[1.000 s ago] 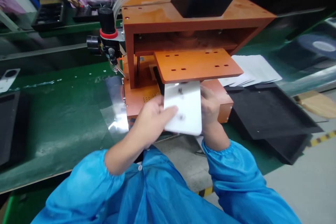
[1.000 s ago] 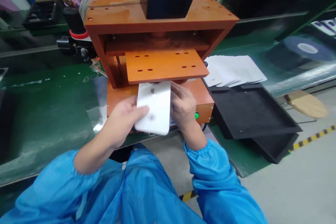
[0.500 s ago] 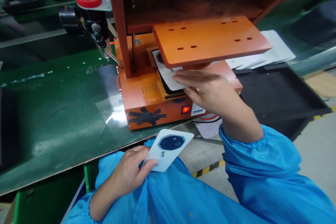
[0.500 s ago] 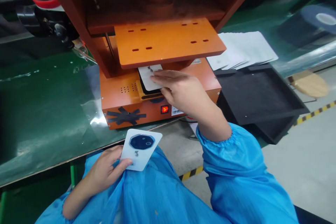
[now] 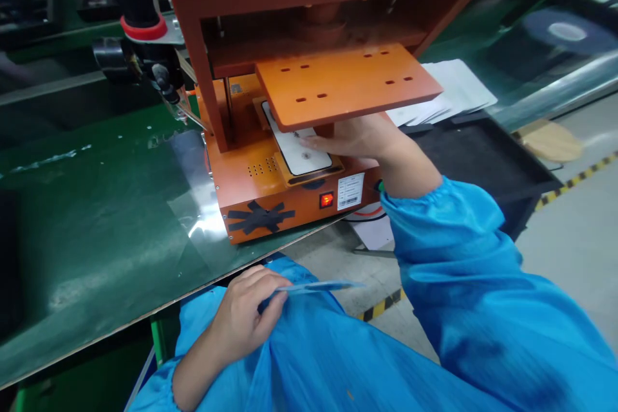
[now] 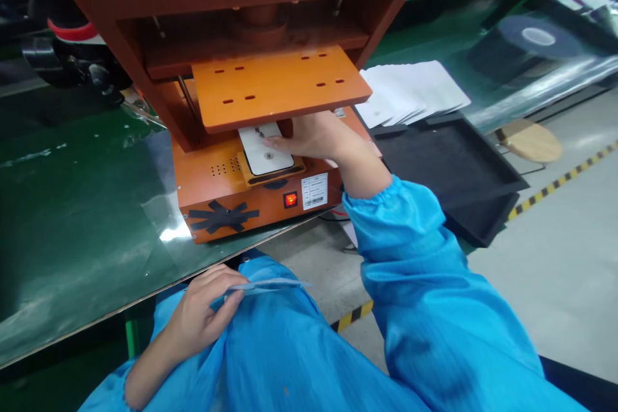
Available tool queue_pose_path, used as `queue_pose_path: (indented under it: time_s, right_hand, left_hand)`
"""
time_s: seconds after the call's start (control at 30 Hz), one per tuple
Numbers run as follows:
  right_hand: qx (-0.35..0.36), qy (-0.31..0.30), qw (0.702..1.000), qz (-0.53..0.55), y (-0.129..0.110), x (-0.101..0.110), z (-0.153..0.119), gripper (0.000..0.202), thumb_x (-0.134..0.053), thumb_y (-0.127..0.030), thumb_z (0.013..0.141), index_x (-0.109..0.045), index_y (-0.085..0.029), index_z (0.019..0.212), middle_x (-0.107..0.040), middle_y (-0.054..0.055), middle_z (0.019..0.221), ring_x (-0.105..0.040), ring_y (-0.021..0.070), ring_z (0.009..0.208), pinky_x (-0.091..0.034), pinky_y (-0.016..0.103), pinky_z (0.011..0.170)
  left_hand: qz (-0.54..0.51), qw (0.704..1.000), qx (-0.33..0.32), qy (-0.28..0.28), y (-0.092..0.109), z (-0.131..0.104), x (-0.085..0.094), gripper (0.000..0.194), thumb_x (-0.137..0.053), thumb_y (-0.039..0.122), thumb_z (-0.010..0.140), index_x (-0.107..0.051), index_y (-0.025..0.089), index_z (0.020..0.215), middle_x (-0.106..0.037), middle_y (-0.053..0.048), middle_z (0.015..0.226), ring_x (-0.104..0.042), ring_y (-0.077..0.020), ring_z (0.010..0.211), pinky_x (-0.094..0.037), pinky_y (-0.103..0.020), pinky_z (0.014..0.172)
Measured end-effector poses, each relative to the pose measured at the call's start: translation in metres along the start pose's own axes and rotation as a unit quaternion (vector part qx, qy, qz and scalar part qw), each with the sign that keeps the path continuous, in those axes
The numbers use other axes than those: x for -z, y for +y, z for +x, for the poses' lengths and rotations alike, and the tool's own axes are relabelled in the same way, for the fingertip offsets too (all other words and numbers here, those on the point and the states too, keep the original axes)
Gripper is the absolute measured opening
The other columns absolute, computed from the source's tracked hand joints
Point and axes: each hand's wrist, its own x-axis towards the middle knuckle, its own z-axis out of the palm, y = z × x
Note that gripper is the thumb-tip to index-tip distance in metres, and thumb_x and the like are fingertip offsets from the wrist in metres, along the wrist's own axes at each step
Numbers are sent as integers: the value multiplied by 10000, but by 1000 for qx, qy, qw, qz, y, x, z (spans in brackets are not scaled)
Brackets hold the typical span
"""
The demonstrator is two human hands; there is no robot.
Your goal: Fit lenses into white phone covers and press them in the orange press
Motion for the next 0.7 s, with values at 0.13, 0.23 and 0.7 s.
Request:
queue_pose_path:
  time_s: [0.13,0.23,0.7]
  right_hand:
    - [19,-82,994,63,29,-20,28,675,-879,-728,762,-762,-257,1231,-778,76,1274,-751,304,1137,-625,469,1047]
    - [11,-106,992,70,31,-20,38,654,-878,-733,761,-764,-268,1207,-786,68,1218,-748,293,1110,-619,473,1049]
    - [-91,308,940,-117,-60,-14,-183,473,-564,-189,1019,-648,-249,1481,-672,126,1106,-674,281,1008,-613,455,876]
  left_hand:
    - [28,999,-34,5,-3,1,0,218,-579,151,1042,-693,227,1211,-817,-29,1060,-772,-158,915,-620,-272,841]
    - [43,998,-49,-6,-2,6,0,154,-567,132,1030,-677,217,1097,-823,-31,1074,-796,-162,958,-639,-267,851]
    - [352,932,-48,67,-16,13,-10,246,-564,146,1026,-576,199,786,-445,-204,1675,-760,-242,879,-624,-406,729]
